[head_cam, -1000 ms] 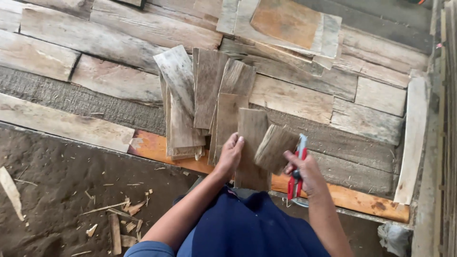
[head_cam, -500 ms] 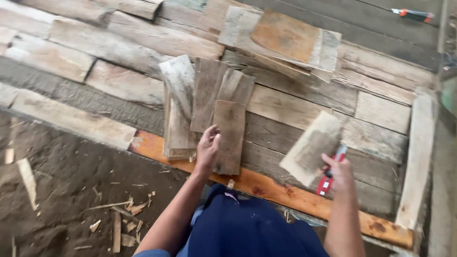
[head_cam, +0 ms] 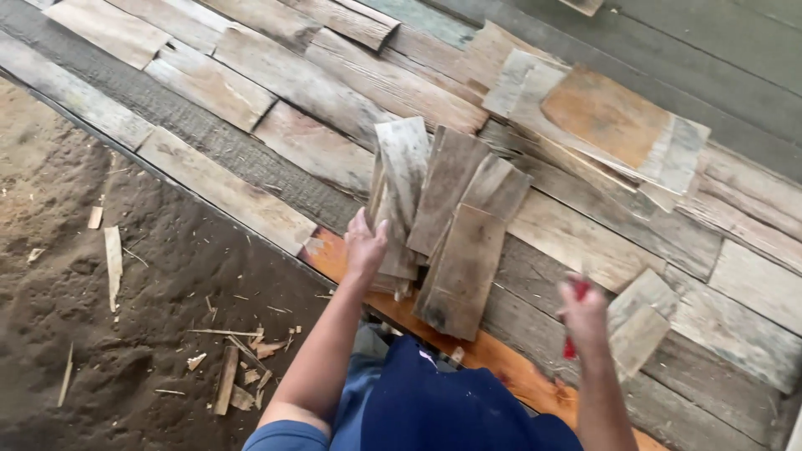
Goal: Cutting thin wood strips to length by scoring them with a utility knife and snapping them by hand.
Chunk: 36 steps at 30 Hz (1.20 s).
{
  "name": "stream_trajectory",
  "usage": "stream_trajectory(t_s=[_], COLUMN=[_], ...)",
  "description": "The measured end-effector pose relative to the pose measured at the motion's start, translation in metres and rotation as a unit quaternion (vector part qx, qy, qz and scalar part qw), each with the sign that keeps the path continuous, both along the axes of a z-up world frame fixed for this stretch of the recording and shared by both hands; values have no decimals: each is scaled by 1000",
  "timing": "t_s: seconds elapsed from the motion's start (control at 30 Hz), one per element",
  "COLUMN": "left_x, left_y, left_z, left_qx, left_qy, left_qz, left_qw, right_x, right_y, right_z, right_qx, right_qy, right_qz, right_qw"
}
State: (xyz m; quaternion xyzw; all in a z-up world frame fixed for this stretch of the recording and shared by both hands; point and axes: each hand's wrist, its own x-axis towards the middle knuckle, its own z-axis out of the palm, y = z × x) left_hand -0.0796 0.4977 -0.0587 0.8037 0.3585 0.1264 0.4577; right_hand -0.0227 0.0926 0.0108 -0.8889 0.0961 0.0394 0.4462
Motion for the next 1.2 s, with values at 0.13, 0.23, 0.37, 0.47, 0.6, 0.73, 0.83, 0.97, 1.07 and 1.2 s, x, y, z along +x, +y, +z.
stream_trajectory(t_s=[0.13, 0.23, 0.37, 0.47, 0.6, 0.73, 0.83, 0.97, 1.07, 1.2], left_x=[22, 33, 47, 51, 54, 45, 40, 29, 16, -3], left_y=[33, 52, 63, 65, 63, 44, 41, 50, 56, 74], left_z=[-15, -18, -17, -7, -20, 21, 17, 12, 7, 26], left_qx=[-61, -88, -197, -252, -450, -503, -541, -590, -608, -612], left_qy=[25, 84, 104, 58, -42, -46, -45, -44, -47, -89], left_qz=[3, -29, -81, -111, -99, -149, -155, -146, -141, -56], left_qw=[998, 992, 971, 960, 886, 850, 825, 793, 780, 784], right_x=[14, 26, 39, 51, 49, 49, 43, 29, 22, 16], right_y=[90, 132, 152, 153, 171, 191, 204, 226, 254, 284], right_z=[-47, -65, -73, -87, -70, -60, -37, 16, 58, 62], right_qx=[-5, -53, 55, 91, 122, 181, 197, 180, 43, -95], right_qy=[82, 36, 53, 42, 44, 48, 87, 86, 104, 80], right_qz=[42, 47, -32, -43, -57, -42, -26, 27, 90, 193], right_qw=[996, 997, 997, 994, 990, 981, 976, 979, 990, 973])
